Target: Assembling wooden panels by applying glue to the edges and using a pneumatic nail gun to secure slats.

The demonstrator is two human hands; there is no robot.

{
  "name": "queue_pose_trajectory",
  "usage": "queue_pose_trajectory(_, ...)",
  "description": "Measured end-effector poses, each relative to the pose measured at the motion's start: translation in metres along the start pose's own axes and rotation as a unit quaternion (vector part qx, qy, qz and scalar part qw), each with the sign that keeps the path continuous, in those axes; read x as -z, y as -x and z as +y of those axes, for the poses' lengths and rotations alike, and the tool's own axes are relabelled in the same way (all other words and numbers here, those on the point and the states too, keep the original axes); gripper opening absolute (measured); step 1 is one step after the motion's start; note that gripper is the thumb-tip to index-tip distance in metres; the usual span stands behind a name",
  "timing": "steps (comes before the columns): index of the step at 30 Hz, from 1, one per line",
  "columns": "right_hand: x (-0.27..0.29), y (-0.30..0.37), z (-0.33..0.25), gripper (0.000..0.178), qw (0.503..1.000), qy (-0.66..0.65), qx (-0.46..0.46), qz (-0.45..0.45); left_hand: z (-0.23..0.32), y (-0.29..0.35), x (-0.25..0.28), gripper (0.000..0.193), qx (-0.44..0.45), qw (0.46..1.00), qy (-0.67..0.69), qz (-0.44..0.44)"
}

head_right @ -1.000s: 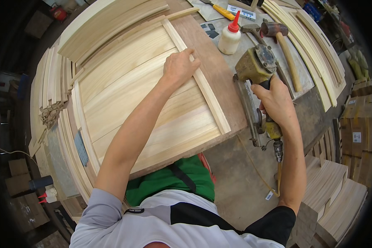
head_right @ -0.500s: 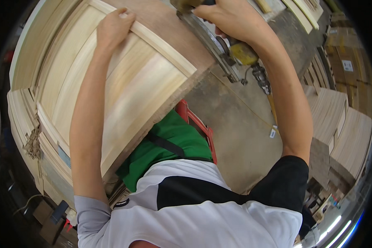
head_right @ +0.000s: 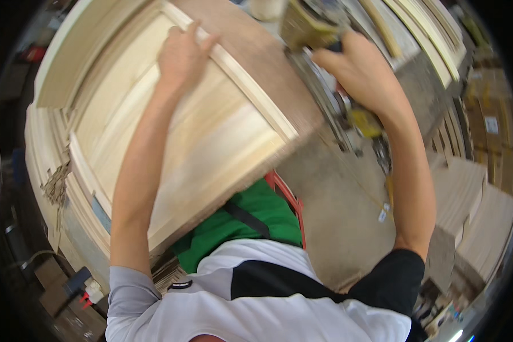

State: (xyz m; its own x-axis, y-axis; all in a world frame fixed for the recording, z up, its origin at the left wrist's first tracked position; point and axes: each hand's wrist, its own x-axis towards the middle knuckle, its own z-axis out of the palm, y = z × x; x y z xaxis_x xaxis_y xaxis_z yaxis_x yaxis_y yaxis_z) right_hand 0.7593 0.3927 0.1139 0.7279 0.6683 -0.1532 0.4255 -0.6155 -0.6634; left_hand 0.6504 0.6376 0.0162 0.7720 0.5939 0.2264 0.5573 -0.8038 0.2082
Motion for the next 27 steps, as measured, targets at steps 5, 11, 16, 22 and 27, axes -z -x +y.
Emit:
queue_pose_trajectory(5,-0.004,0.001,-0.023,0.031,0.999,-0.003,-0.046,0.002,-0.045,-0.023,-0.014,0.049,-0.128,0.986,0.000,0.111)
queue_pose_trajectory(11,-0.002,-0.002,-0.023,0.032,0.998,0.003,-0.063,-0.004,-0.059,-0.028,-0.022,0.049,-0.170,0.982,0.006,0.081)
queue_pose_trajectory(16,-0.003,-0.007,-0.029,0.027,0.997,0.005,-0.072,-0.013,-0.068,-0.025,-0.027,0.052,-0.149,0.983,0.016,0.106)
queue_pose_trajectory(22,0.003,-0.028,-0.057,0.024,0.998,0.002,-0.053,-0.043,-0.067,-0.018,-0.037,0.048,-0.141,0.983,0.057,0.104)
queue_pose_trajectory(27,-0.016,-0.100,-0.118,0.026,0.993,0.022,0.090,-0.071,-0.066,-0.015,-0.037,0.037,-0.116,0.979,0.109,0.130)
